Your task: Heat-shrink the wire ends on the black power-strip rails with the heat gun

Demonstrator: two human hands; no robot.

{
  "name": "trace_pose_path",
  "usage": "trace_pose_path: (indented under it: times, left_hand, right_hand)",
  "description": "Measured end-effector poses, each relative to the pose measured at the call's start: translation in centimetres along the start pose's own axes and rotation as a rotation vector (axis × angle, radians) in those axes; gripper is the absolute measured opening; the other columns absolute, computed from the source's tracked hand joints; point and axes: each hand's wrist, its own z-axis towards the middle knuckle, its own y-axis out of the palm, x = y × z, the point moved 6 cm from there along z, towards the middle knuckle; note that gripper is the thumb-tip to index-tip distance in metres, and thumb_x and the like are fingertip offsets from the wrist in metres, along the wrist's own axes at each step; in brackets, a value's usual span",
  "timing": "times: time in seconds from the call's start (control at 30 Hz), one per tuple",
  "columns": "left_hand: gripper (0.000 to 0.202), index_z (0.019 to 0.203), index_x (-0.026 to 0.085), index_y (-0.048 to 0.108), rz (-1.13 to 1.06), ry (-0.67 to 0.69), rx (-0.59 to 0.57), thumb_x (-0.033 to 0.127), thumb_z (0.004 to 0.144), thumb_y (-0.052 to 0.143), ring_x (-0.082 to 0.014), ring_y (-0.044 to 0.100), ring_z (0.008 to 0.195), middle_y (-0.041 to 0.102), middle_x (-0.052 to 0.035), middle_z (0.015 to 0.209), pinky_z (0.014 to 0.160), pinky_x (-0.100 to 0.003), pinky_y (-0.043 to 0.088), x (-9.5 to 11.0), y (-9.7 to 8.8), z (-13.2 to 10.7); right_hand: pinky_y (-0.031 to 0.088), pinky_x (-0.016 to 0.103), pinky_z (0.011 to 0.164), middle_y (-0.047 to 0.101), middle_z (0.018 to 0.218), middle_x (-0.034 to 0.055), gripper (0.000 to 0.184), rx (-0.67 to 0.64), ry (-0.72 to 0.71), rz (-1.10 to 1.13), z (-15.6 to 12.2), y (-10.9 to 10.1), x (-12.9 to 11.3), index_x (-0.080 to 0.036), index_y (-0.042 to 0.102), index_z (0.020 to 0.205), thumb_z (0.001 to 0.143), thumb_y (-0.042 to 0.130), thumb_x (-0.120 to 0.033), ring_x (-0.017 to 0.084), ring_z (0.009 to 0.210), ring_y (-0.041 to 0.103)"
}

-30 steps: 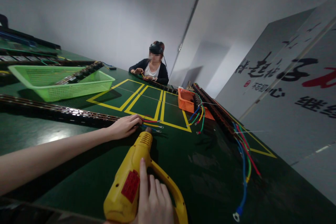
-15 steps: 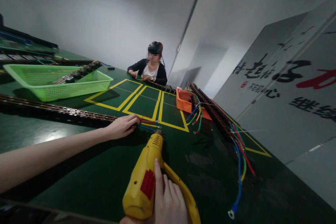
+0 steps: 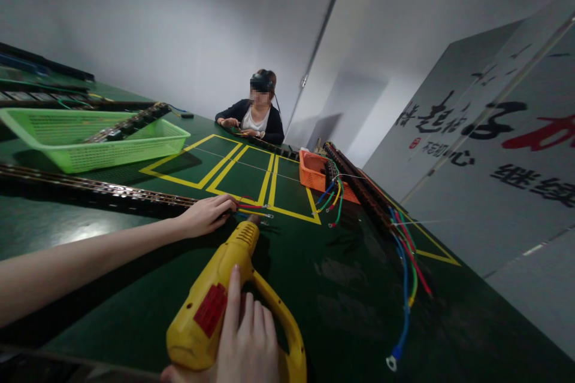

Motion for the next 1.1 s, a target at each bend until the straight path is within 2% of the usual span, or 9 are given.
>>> trace_pose_path:
  times: [0.1,0.2,0.27,0.4,0.53,0.73,0.83,0.97,1.1]
  left_hand:
    - [0.022,0.104,0.018,0.044,0.011,-0.003,-0.008,0.013,0.083,0.043,-0.0188,0.055,0.095,0.051,-0.0073,0.112,0.082,-0.031,0.047,0.1,0.0,0.0]
    - [0.022,0.105,0.018,0.042,0.011,-0.002,-0.023,0.013,0.083,0.043,-0.0196,0.055,0.095,0.050,-0.0073,0.113,0.082,-0.031,0.047,0.1,0.1,0.0]
    - [0.022,0.105,0.018,0.042,0.011,-0.001,-0.024,0.014,0.083,0.043,-0.0198,0.055,0.095,0.050,-0.0073,0.113,0.082,-0.031,0.047,0.0,0.1,0.0]
    - [0.022,0.105,0.018,0.043,0.012,0.009,-0.016,0.014,0.083,0.043,-0.0195,0.055,0.094,0.050,-0.0081,0.113,0.082,-0.031,0.047,-0.1,0.1,0.0]
    - [0.024,0.106,0.018,0.044,-0.008,0.002,-0.018,0.013,0.083,0.043,-0.0197,0.054,0.097,0.050,-0.0084,0.112,0.084,-0.032,0.047,-0.1,-0.1,-0.1]
    - [0.024,0.106,0.018,0.045,-0.020,0.011,-0.019,0.012,0.084,0.042,-0.0194,0.053,0.100,0.050,-0.0078,0.111,0.087,-0.032,0.046,0.0,-0.3,-0.2]
    - [0.025,0.106,0.019,0.046,-0.018,0.020,-0.013,0.012,0.083,0.042,-0.0193,0.053,0.099,0.050,-0.0076,0.110,0.086,-0.032,0.047,-0.1,-0.2,-0.2]
    - [0.025,0.107,0.019,0.046,-0.006,0.019,-0.011,0.012,0.083,0.042,-0.0196,0.053,0.099,0.050,-0.0079,0.111,0.086,-0.032,0.047,-0.1,-0.1,-0.1]
    - [0.024,0.107,0.019,0.045,0.006,0.012,-0.012,0.012,0.083,0.043,-0.0196,0.053,0.099,0.050,-0.0074,0.112,0.085,-0.032,0.046,0.0,-0.2,0.0]
  right_hand:
    - [0.049,0.044,0.066,0.064,0.086,0.0137,0.128,0.097,-0.048,-0.008,0.1,0.1,-1.4,-0.010,0.014,0.144,0.049,0.030,-0.094,0.030,0.072,0.062]
    - [0.049,0.042,0.065,0.063,0.084,0.0130,0.119,0.107,-0.061,0.013,0.0,0.2,-1.7,-0.011,0.016,0.144,0.058,0.007,-0.092,0.028,0.072,0.062]
    - [0.049,0.042,0.064,0.063,0.084,0.0132,0.116,0.124,-0.065,0.005,-0.1,0.0,-1.7,-0.010,0.016,0.144,0.061,0.000,-0.089,0.028,0.072,0.062]
    - [0.050,0.041,0.065,0.064,0.086,0.0126,0.117,0.086,-0.094,-0.023,0.0,0.0,-1.5,-0.010,0.014,0.145,0.061,0.010,-0.091,0.027,0.073,0.062]
    - [0.050,0.041,0.067,0.065,0.083,0.0094,0.113,0.055,-0.082,0.023,0.1,0.2,-0.6,-0.014,0.015,0.145,0.062,0.021,-0.090,0.027,0.073,0.063]
    - [0.049,0.043,0.072,0.065,0.095,0.0111,0.126,-0.033,-0.042,0.088,-0.5,0.4,1.4,-0.015,0.021,0.143,0.048,0.009,-0.097,0.029,0.082,0.063]
    - [0.049,0.041,0.073,0.065,0.096,0.0115,0.126,-0.043,-0.048,0.057,-1.1,0.2,2.9,-0.014,0.019,0.144,0.050,0.009,-0.097,0.028,0.081,0.063]
    - [0.049,0.041,0.075,0.066,0.096,0.0108,0.115,-0.032,-0.033,-0.021,-1.7,-0.2,4.8,-0.016,0.012,0.145,0.059,0.007,-0.092,0.027,0.084,0.064]
    - [0.050,0.042,0.072,0.066,0.095,0.0139,0.120,-0.050,-0.028,-0.077,-1.9,-0.4,5.5,-0.011,0.010,0.145,0.058,0.014,-0.093,0.029,0.082,0.064]
